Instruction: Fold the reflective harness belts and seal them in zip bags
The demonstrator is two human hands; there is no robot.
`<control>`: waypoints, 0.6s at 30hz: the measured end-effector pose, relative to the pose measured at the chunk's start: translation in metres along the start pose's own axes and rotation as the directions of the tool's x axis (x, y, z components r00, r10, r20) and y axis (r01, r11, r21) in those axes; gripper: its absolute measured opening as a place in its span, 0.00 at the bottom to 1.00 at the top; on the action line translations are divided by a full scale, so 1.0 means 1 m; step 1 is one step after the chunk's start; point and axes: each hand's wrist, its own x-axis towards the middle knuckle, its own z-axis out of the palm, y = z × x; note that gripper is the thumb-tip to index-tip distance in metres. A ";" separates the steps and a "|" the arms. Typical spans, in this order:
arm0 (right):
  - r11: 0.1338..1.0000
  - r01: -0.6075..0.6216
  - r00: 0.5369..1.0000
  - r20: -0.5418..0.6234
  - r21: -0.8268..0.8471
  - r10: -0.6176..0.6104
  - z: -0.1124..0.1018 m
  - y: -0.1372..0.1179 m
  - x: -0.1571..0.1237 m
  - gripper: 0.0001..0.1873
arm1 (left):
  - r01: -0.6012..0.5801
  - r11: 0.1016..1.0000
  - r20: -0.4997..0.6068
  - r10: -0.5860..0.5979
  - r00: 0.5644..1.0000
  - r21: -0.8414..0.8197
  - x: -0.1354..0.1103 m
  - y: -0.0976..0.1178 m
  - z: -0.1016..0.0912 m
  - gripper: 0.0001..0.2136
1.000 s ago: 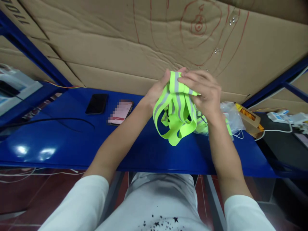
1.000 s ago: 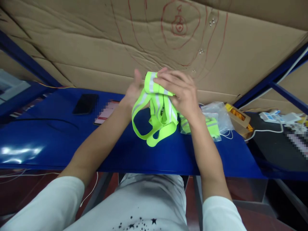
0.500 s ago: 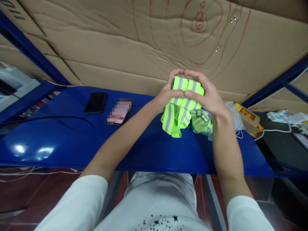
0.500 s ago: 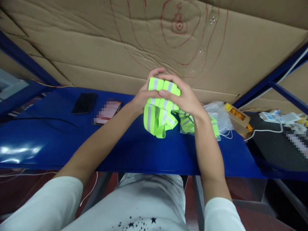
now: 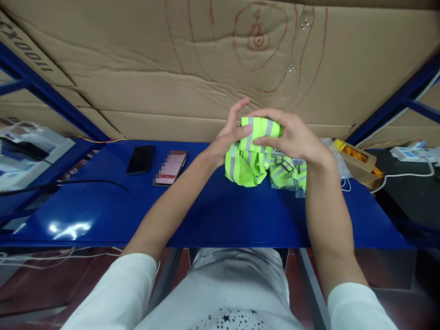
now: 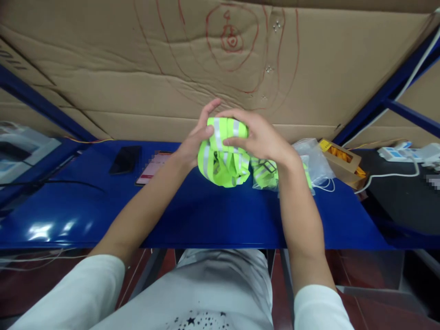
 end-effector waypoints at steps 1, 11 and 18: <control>1.000 0.012 0.999 -0.045 0.007 -0.012 -0.001 -0.001 0.000 0.29 | -0.003 1.000 0.025 0.003 1.000 0.025 -0.001 0.003 -0.003 0.43; 0.954 -0.135 0.986 -0.060 0.269 0.156 0.008 0.011 0.000 0.34 | -0.072 0.857 0.242 -0.062 0.968 0.511 0.007 0.016 -0.032 0.39; 0.881 -0.215 0.974 0.028 0.422 0.224 0.017 0.012 0.003 0.32 | 0.155 0.837 0.349 -0.378 0.857 0.525 0.004 0.018 -0.055 0.22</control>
